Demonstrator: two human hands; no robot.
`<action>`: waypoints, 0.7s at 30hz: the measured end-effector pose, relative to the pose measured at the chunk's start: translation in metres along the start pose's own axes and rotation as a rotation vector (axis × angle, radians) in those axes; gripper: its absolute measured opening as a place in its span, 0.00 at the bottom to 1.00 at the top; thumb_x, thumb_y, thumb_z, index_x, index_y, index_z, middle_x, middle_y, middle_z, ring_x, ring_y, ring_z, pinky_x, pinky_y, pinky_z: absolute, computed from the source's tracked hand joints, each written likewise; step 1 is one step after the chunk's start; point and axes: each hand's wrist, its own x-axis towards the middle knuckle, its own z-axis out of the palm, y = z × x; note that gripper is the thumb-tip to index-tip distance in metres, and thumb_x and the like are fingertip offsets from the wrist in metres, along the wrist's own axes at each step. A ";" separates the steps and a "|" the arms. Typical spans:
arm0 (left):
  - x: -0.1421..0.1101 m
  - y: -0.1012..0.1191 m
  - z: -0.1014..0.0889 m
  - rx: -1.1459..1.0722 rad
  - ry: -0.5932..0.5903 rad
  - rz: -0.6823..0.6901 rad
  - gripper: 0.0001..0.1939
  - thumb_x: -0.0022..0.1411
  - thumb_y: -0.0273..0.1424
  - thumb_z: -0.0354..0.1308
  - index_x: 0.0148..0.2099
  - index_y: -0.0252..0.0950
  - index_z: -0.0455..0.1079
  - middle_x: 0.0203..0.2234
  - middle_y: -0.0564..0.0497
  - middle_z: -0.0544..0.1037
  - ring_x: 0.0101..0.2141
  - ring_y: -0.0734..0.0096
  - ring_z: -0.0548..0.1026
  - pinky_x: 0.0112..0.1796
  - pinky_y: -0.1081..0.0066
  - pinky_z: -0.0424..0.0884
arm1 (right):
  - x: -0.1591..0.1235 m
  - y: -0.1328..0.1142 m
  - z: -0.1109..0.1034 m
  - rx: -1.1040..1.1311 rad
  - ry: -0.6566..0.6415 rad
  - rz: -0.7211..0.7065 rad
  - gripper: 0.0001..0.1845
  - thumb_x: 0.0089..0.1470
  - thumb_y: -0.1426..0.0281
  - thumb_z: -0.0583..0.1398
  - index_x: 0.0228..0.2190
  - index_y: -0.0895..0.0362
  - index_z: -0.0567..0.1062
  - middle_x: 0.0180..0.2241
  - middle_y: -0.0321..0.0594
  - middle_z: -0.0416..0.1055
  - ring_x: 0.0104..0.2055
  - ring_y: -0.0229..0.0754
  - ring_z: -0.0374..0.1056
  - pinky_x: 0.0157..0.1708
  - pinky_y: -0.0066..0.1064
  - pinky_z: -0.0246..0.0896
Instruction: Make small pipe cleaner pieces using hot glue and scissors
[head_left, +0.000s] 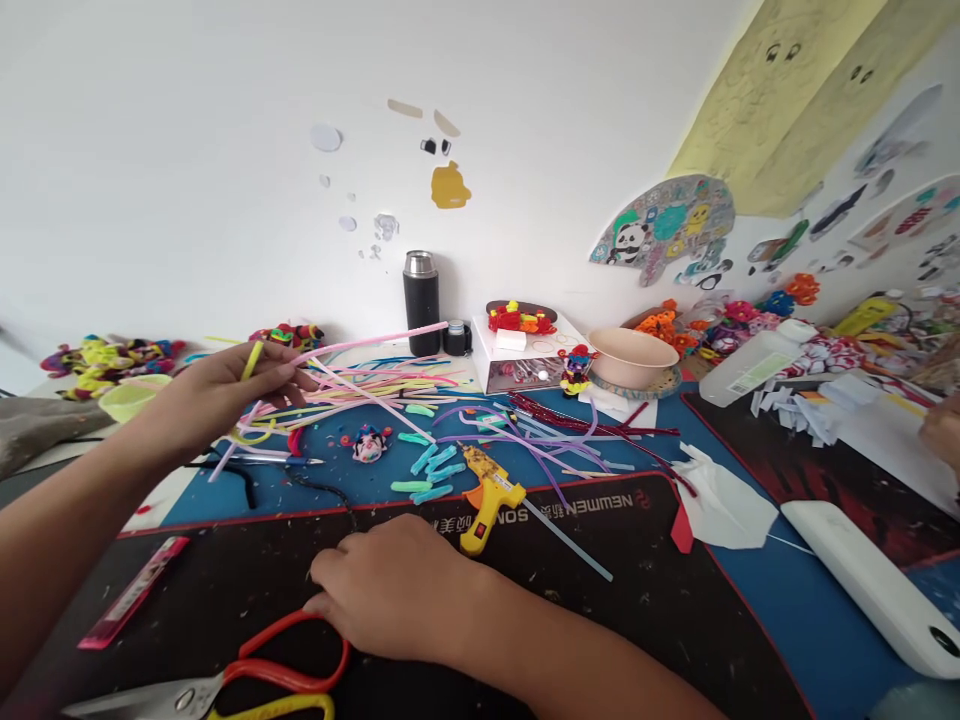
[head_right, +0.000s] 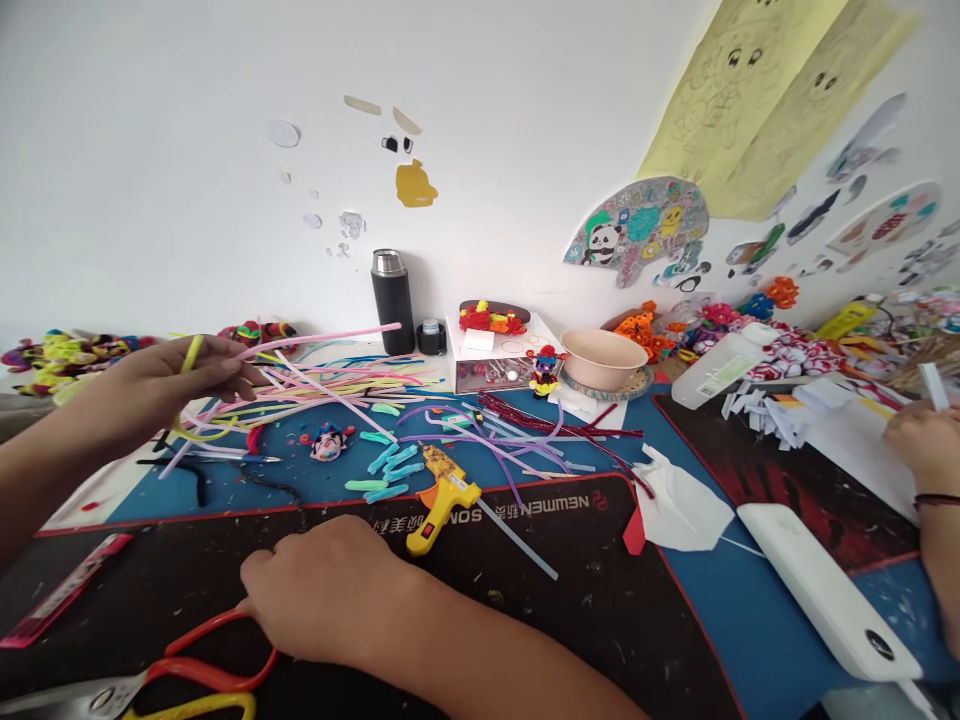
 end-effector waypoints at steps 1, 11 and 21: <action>-0.002 0.000 0.001 0.031 -0.027 0.010 0.26 0.59 0.57 0.66 0.47 0.40 0.76 0.38 0.46 0.87 0.39 0.56 0.83 0.44 0.60 0.79 | 0.000 0.000 -0.005 0.061 -0.003 0.018 0.15 0.72 0.60 0.59 0.43 0.58 0.78 0.40 0.43 0.83 0.38 0.47 0.80 0.31 0.35 0.69; -0.025 0.018 0.011 0.075 -0.125 0.025 0.33 0.52 0.66 0.63 0.42 0.42 0.76 0.34 0.45 0.86 0.37 0.50 0.82 0.42 0.57 0.78 | 0.001 0.029 -0.021 1.050 0.342 0.395 0.17 0.69 0.54 0.62 0.46 0.54 0.78 0.25 0.30 0.72 0.23 0.35 0.70 0.24 0.25 0.61; -0.033 0.016 0.017 0.144 -0.302 0.104 0.25 0.59 0.60 0.61 0.41 0.44 0.78 0.31 0.48 0.83 0.36 0.52 0.81 0.41 0.60 0.76 | 0.011 0.046 -0.021 1.500 0.505 0.470 0.34 0.57 0.39 0.64 0.45 0.57 0.73 0.24 0.29 0.70 0.17 0.33 0.66 0.15 0.23 0.59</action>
